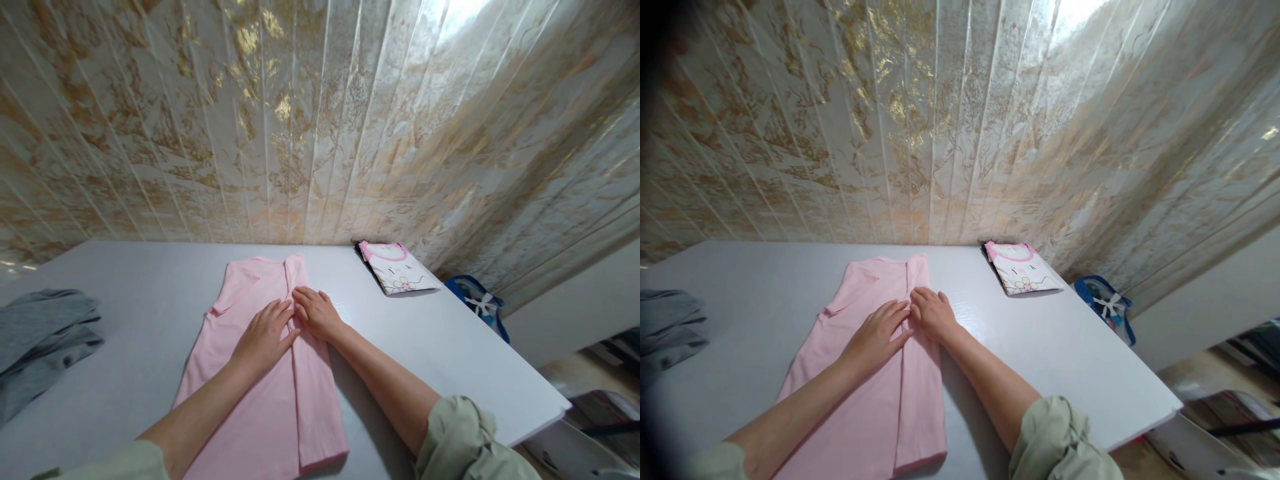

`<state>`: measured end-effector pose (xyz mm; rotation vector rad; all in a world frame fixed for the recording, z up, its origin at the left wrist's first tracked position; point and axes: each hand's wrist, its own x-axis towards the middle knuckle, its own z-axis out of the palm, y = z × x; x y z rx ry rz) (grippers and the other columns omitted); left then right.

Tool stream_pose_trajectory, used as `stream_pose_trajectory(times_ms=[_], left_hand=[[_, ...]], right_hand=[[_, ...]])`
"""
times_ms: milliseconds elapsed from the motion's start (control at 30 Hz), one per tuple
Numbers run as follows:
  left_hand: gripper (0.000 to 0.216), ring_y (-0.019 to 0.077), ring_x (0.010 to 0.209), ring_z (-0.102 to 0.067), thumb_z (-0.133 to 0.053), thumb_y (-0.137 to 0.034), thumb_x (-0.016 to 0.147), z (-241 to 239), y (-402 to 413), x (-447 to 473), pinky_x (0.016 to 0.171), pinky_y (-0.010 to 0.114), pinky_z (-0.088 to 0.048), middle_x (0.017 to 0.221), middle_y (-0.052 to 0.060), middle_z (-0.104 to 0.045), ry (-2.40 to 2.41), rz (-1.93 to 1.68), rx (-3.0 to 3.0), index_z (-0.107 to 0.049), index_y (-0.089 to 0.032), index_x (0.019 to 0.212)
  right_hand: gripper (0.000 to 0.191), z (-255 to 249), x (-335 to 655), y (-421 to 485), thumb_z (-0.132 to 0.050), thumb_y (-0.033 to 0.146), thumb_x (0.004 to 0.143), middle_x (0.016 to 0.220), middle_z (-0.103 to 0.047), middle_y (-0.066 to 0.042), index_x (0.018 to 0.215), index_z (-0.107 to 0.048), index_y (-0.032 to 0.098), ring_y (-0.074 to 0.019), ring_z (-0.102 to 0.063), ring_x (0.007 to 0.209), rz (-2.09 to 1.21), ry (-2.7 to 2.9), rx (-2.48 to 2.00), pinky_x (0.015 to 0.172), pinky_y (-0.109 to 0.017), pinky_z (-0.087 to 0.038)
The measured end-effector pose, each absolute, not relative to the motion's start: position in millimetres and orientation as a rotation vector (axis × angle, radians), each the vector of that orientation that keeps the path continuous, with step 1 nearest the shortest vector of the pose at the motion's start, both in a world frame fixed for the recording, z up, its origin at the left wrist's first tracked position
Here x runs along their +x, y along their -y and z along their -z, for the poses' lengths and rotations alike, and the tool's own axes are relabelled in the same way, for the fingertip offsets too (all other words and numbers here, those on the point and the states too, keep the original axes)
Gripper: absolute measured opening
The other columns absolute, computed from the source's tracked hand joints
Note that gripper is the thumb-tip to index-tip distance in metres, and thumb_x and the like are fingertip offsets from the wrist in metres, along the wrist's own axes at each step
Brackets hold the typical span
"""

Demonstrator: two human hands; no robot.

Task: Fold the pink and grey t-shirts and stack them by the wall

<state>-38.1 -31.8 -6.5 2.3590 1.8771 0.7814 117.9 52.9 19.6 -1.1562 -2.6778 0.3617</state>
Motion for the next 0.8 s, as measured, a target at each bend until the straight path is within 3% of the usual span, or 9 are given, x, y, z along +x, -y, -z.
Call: stream_pose_trajectory(times_ms=[433, 600, 800], left_hand=[[0.024, 0.0244, 0.115, -0.055, -0.053, -0.035, 0.091, 4, 29, -40, 0.101, 0.043, -0.044, 0.122, 0.008, -0.06, -1.825, -0.91, 2.309, -0.062, -0.022, 0.11], [0.014, 0.0205, 0.096, -0.058, -0.047, -0.03, 0.094, -1, 27, -40, 0.088, 0.038, -0.048, 0.101, 0.005, -0.061, -1.771, -0.995, 2.217, -0.059, -0.021, 0.095], [0.017, 0.0193, 0.09, -0.057, -0.044, -0.028, 0.094, -3, 31, -42, 0.084, 0.036, -0.047, 0.096, 0.004, -0.058, -1.76, -1.03, 2.181, -0.059, -0.021, 0.089]], right_hand=[[0.048, -13, 80, -115, -0.034, 0.037, 0.1, 0.156, -0.032, -0.006, 0.146, -0.036, 0.022, -0.0184, -0.026, 0.143, -0.26, 2.591, -1.307, 0.115, -0.047, -0.019], [0.047, -14, 113, -69, -0.04, 0.034, 0.098, 0.152, -0.039, -0.008, 0.143, -0.04, 0.022, -0.0187, -0.031, 0.141, -0.272, 2.685, -1.111, 0.115, -0.044, -0.021], [0.049, -21, 183, 29, -0.05, 0.032, 0.093, 0.145, -0.046, -0.01, 0.141, -0.042, 0.021, -0.0204, -0.038, 0.135, -0.354, 2.756, -0.94, 0.115, -0.043, -0.022]])
